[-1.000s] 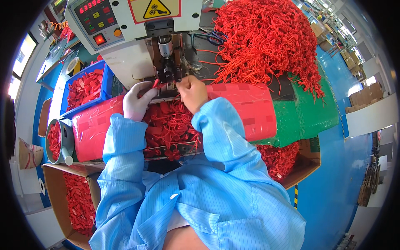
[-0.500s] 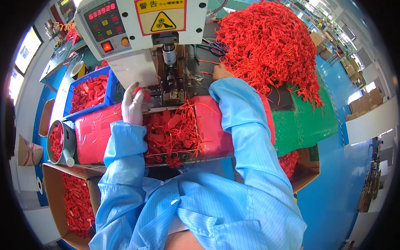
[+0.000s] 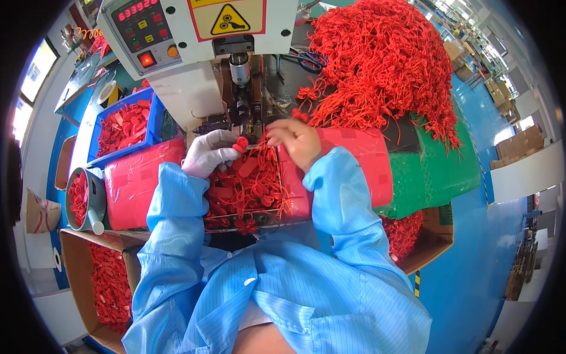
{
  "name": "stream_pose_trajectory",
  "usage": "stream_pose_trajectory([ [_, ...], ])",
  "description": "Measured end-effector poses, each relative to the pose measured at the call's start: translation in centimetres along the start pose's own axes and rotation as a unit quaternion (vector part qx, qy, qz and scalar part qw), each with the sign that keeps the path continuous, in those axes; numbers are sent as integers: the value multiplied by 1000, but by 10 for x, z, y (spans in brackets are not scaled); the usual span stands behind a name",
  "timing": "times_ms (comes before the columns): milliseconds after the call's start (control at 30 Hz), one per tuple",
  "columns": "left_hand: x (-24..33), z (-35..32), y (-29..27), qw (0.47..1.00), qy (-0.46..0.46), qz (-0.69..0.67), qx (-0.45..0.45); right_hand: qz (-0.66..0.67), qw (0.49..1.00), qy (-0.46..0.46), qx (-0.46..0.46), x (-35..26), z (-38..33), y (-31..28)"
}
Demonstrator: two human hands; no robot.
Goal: The person assembles tags by positioning plastic pieces and cords into a fastening machine to join them together.
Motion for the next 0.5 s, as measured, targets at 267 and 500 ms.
stream_pose_trajectory([
  [267,9,-2,6,1000,19,10,-19,-85,996,-15,-10,-8,-18,37],
  [500,6,-3,4,999,28,11,-28,-100,993,-56,-10,-13,-19,41],
])
Point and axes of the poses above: each hand's wrist, its own z-axis towards the middle knuckle, its own y-axis out of the palm, x = y × z, the point moved 9 cm from there along z, towards the middle knuckle, and after that the axes turned 7 degrees about z, right-handed, at the moved point
